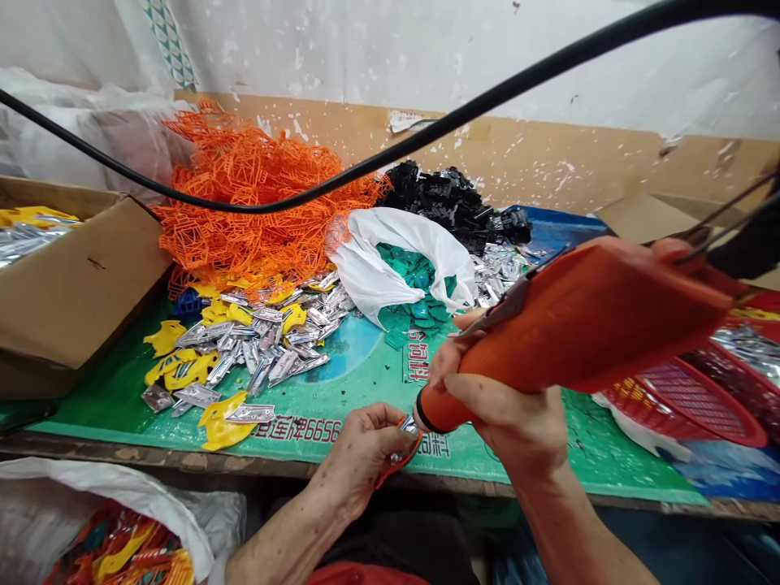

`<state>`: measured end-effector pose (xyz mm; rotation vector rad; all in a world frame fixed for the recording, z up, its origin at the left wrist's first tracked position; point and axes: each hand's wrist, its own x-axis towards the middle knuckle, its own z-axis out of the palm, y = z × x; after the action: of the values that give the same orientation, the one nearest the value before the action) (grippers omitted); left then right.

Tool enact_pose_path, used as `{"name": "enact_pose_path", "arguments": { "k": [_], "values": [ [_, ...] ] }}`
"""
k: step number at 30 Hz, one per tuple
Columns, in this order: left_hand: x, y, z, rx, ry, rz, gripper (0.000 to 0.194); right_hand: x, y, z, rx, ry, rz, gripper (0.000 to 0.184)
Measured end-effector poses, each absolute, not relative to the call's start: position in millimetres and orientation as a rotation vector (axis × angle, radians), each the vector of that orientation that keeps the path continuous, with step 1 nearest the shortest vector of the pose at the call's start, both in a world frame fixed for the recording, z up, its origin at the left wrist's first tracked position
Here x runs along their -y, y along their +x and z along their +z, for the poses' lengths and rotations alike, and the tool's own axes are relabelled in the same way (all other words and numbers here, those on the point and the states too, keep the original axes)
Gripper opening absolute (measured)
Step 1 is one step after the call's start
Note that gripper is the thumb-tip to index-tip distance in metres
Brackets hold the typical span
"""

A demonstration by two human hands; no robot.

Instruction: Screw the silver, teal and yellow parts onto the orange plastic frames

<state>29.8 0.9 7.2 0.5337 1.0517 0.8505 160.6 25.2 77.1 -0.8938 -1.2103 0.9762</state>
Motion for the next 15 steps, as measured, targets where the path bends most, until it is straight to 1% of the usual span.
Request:
{"name": "enact_pose_path", "arguments": {
  "k": [5,8,11,15],
  "values": [
    [-1.3,22.5,10.6,-1.049,0.578,0.816,0.023,-23.1,162.3,87.2,1.169,-0.882,0.972,0.030],
    [-3.1,15.7,13.9,-1.059,0.691,0.735,0.029,-26.4,170.2,97.5,1.064,-0.843,0.893,0.035],
    [-5.5,8.6,13.6,-1.023,0.761,0.689,0.026,-36.9,186.2,97.3,0.996,-0.825,0.741,0.033],
    [-8.6,2.2,8.2,-0.992,0.697,0.729,0.017,-55.8,214.0,74.4,0.971,-0.957,0.586,0.025]
  ]
}}
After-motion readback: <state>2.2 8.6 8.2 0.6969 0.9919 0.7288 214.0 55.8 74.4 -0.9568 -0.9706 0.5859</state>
